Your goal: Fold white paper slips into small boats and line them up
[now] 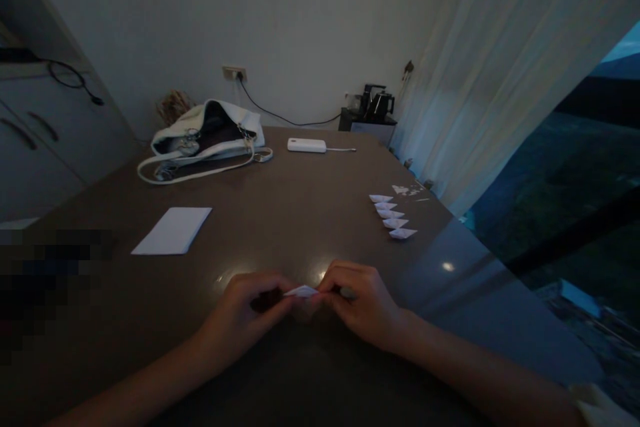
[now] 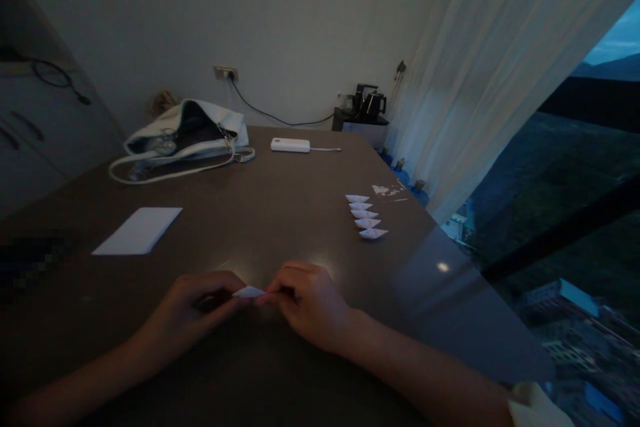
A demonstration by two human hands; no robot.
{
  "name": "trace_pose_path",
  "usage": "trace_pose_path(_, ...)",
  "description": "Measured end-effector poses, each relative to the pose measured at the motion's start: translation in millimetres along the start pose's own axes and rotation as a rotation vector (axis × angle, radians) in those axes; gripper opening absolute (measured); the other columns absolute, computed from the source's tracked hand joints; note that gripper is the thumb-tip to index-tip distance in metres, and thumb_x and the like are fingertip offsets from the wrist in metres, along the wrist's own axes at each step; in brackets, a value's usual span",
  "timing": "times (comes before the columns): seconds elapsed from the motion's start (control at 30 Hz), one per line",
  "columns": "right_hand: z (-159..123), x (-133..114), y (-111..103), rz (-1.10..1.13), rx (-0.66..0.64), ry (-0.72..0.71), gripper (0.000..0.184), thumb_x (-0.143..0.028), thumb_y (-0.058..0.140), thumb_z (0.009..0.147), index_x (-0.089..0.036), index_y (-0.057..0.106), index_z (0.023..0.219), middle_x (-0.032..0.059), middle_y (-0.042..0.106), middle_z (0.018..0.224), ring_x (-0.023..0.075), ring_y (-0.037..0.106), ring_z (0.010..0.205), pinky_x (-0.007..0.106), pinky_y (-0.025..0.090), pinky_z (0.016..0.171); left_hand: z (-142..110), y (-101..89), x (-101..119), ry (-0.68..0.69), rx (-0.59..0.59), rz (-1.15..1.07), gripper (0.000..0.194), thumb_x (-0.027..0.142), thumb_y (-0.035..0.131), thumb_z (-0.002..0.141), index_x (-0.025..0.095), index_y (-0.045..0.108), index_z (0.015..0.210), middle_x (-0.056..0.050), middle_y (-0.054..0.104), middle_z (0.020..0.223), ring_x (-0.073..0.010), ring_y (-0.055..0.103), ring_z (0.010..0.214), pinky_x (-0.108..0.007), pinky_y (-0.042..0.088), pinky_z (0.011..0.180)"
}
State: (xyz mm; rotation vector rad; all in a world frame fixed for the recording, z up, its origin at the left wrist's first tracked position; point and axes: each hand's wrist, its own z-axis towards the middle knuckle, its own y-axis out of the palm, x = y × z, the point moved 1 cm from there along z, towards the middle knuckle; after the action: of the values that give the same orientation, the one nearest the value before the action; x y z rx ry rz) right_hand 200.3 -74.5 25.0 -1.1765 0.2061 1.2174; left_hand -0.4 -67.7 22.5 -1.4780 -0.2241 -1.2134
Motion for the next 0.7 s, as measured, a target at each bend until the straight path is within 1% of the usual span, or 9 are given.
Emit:
trace_pose_path(0.1, 1.3, 2.0, 0.0, -0.017, -0.047, 0.048, 0.014, -0.024, 0.064, 0.084, -0.014, 0.064, 0.074, 0.0003, 0.059, 0.065, 0.0098, 0.053, 0.058, 0.019, 0.039, 0.054, 1.5, -1.4, 0.6, -0.096, -0.016, -0.027, 0.027, 0.034, 0.053, 0.086, 0.015, 0.067, 0.073, -0.002, 0.065, 0.065, -0.0134, 0.058, 0.059, -0.021, 0.040, 0.053)
trace_pose_path(0.2, 1.4, 4.1, 0.7, -0.045, -0.071, 0.054, 0.013, -0.022, 0.064, 0.083, -0.013, 0.064, 0.073, -0.0002, 0.058, 0.063, 0.0091, 0.051, 0.055, 0.018, 0.037, 0.052, 2.2, -0.5, 2.3, -0.141, -0.024, -0.014, 0.028, 0.035, 0.053, 0.085, 0.014, 0.066, 0.070, -0.002, 0.065, 0.064, -0.0139, 0.058, 0.059, -0.022, 0.040, 0.054)
trace_pose_path(0.3, 0.9, 5.3, 1.1, -0.052, -0.052, 0.040, 0.012, -0.014, 0.064, 0.082, -0.012, 0.065, 0.070, 0.0007, 0.060, 0.063, 0.0096, 0.053, 0.057, 0.019, 0.037, 0.053, 3.3, 1.5, 1.0, -0.166, -0.034, -0.067, 0.023, 0.034, 0.056, 0.083, 0.014, 0.066, 0.075, -0.002, 0.065, 0.066, -0.0142, 0.058, 0.060, -0.022, 0.042, 0.054)
trace_pose_path(0.37, 1.0, 5.8, 0.3, -0.051, -0.051, 0.037, 0.011, -0.014, 0.064, 0.082, -0.012, 0.067, 0.072, 0.0019, 0.062, 0.064, 0.0104, 0.055, 0.058, 0.019, 0.040, 0.055, 4.5, 1.6, -1.4, -0.165, -0.028, -0.130, 0.020, 0.033, 0.058, 0.081, 0.015, 0.067, 0.079, -0.002, 0.066, 0.069, -0.0142, 0.059, 0.061, -0.022, 0.043, 0.054)
trace_pose_path(0.43, 1.9, 5.8, -1.4, -0.030, -0.076, 0.031, 0.010, -0.018, 0.064, 0.083, -0.013, 0.069, 0.077, 0.0031, 0.065, 0.068, 0.0113, 0.057, 0.060, 0.020, 0.043, 0.057, 5.3, 0.2, -3.7, -0.126, 0.007, -0.164, 0.016, 0.030, 0.059, 0.080, 0.015, 0.066, 0.079, -0.003, 0.066, 0.073, -0.0144, 0.060, 0.064, -0.022, 0.045, 0.056)
trace_pose_path(0.5, 3.3, 5.5, -3.5, 0.018, -0.114, 0.013, 0.011, -0.023, 0.063, 0.084, -0.014, 0.070, 0.087, 0.0044, 0.068, 0.075, 0.0119, 0.059, 0.064, 0.021, 0.046, 0.059, 5.1, -1.9, -5.1, -0.045, 0.057, -0.142, 0.014, 0.026, 0.059, 0.080, 0.015, 0.065, 0.073, -0.003, 0.065, 0.074, -0.0144, 0.060, 0.066, -0.022, 0.045, 0.057)
trace_pose_path(0.6, 5.2, 5.5, -6.5, 0.085, -0.157, -0.052, 0.016, -0.025, 0.062, 0.086, -0.016, 0.069, 0.097, 0.0057, 0.070, 0.088, 0.0127, 0.063, 0.075, 0.022, 0.050, 0.067, 2.5, -3.0, -7.1, 0.090, 0.088, -0.011, 0.011, 0.019, 0.057, 0.081, 0.015, 0.065, 0.074, -0.003, 0.060, 0.074, -0.0127, 0.059, 0.064, -0.020, 0.043, 0.054)
trace_pose_path(0.7, 5.5, 7.0, -8.9, 0.038, -0.249, -0.148, 0.014, -0.022, 0.060, 0.087, -0.014, 0.069, 0.094, 0.0070, 0.070, 0.089, 0.0135, 0.064, 0.081, 0.023, 0.050, 0.073, -0.1, 0.4, -12.2, 0.202, 0.068, 0.133, 0.012, 0.013, 0.055, 0.081, 0.017, 0.066, 0.080, -0.002, 0.059, 0.077, -0.0126, 0.058, 0.068, -0.020, 0.043, 0.058)
